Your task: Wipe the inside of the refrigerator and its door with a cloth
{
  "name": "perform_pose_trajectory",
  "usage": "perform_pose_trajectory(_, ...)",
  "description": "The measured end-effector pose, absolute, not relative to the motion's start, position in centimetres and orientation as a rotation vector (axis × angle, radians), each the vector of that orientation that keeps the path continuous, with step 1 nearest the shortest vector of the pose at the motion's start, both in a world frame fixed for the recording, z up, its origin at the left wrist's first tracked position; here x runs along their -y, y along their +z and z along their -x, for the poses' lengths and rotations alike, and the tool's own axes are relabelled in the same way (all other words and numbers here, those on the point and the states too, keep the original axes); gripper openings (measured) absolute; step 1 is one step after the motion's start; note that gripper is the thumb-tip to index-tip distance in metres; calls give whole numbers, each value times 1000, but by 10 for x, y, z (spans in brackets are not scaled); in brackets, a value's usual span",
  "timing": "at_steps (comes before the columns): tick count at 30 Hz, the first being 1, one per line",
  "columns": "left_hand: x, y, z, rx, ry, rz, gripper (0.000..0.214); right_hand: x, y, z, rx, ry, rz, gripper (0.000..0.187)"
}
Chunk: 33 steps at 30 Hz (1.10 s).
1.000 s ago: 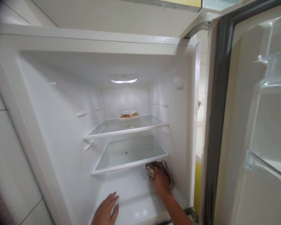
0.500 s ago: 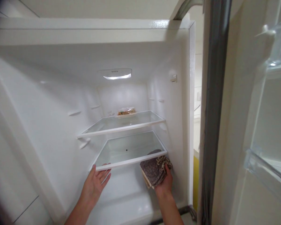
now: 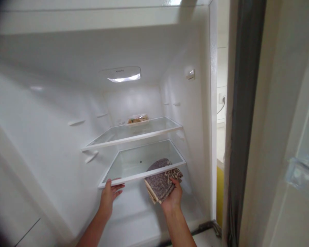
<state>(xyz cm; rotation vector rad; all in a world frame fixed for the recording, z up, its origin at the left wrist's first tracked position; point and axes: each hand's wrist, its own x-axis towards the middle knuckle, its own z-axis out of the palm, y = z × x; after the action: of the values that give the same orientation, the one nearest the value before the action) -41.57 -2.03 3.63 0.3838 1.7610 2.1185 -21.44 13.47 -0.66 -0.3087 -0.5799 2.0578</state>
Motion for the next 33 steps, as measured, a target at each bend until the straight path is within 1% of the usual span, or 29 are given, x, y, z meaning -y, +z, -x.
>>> perform_pose_trajectory(4,15,34,419,-1745,2118,-409,49,-135,-7,212,520,2084,353,30)
perform_pose_trajectory(9,15,34,419,-1722,2097,-411,49,-133,-1,206,385,2058,447,25)
perform_pose_trajectory(12,16,36,417,-1710,2083,-402,48,-132,13,206,323,2120,400,33)
perform_pose_trajectory(14,16,37,416,-1704,2082,-404,47,-131,21,210,303,2175,370,35)
perform_pose_trajectory(18,16,36,416,-1703,2104,-406,46,-133,20,225,298,2208,391,30)
perform_pose_trajectory(23,15,31,419,-1686,2090,-415,55,-150,-7,225,310,2075,472,23)
perform_pose_trajectory(25,15,28,420,-1669,2061,-434,58,-160,-13,218,324,1998,437,26)
perform_pose_trajectory(28,14,23,424,-1639,2022,-460,64,-173,-8,212,333,1927,370,37)
perform_pose_trajectory(30,13,19,427,-1624,2019,-469,69,-174,2,220,303,1948,355,41)
perform_pose_trajectory(33,10,11,429,-1578,2083,-487,74,-154,19,255,179,2087,323,37)
